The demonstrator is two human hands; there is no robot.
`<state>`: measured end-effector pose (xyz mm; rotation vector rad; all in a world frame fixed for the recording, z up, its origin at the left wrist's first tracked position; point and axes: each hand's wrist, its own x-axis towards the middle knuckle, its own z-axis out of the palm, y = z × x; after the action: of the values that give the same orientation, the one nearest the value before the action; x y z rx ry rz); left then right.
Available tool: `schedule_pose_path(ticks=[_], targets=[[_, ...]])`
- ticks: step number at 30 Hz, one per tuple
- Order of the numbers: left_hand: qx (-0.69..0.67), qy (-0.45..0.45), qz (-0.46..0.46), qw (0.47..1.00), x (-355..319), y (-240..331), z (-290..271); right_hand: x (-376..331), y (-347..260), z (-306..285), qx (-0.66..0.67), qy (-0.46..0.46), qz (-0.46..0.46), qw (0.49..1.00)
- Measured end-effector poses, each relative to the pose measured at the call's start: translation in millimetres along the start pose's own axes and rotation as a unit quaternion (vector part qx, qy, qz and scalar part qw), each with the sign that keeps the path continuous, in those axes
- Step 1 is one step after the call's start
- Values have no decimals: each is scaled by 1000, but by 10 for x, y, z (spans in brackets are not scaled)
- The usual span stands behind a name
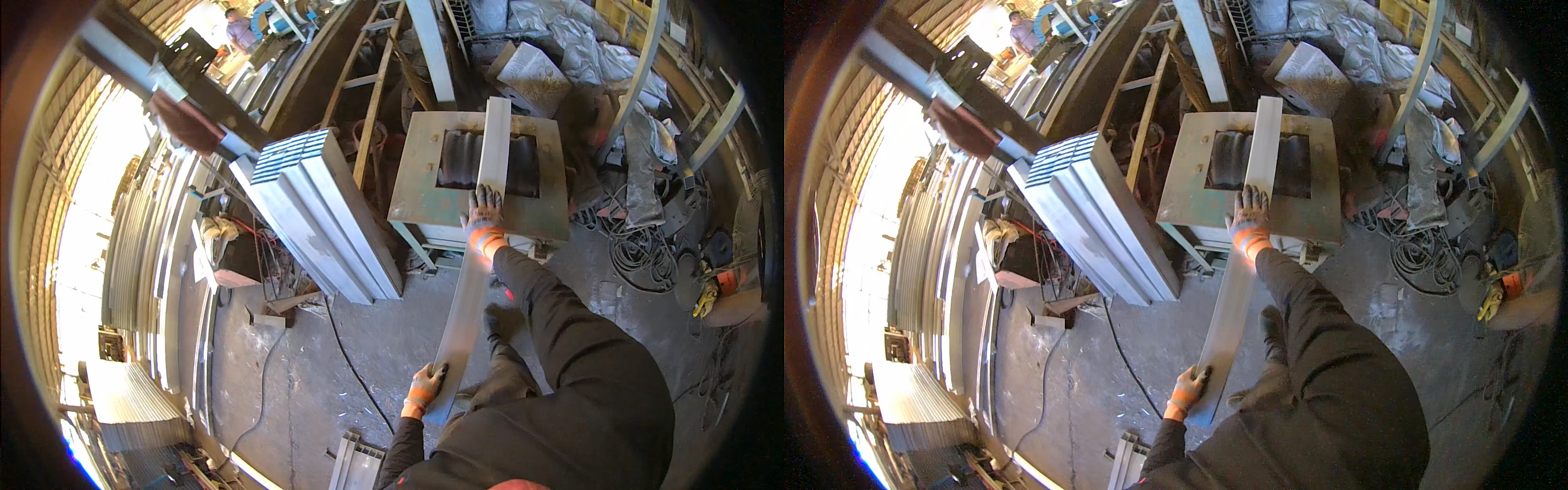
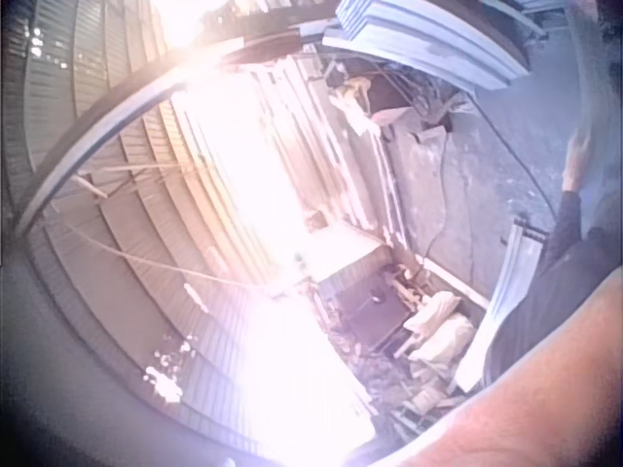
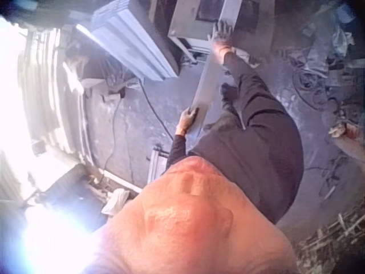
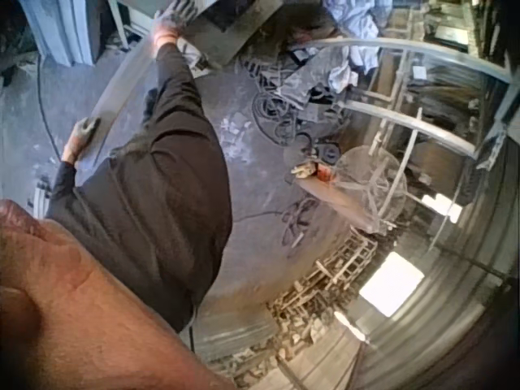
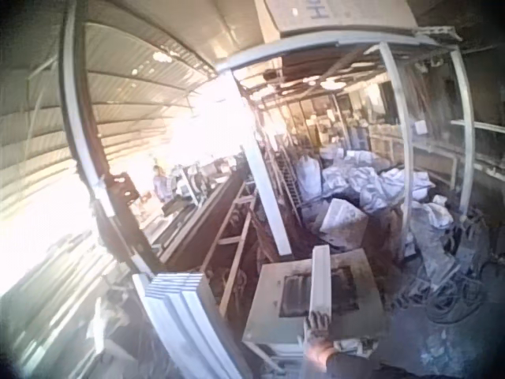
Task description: The person repeatedly picks up long metal profiles, runs them through a grinding machine, and stacks them into a growing pile. The person handles the profiles one at a time, aligning them carefully in the stack.
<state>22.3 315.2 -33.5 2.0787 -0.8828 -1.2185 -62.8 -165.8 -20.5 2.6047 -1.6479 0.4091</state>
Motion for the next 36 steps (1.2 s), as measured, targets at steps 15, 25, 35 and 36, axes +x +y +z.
schedule_pose_path(ticks=[15, 25, 35, 36], targets=[[121, -4, -100, 988, -3075, -2004, -816, -3209, -1639, -498, 65, -77, -154, 983], [362, 129, -147, 911, -4902, -1805, -2429, -4122, -3814, -1857, -63, -380, -690, 612], [57, 727, 154, 666, -4731, -1263, -2407, -3291, -4808, -3670, 734, -228, -393, 505], [46, 648, 113, 752, -4450, -1398, -2281, -3101, -4655, -3704, 733, -190, -366, 541]])
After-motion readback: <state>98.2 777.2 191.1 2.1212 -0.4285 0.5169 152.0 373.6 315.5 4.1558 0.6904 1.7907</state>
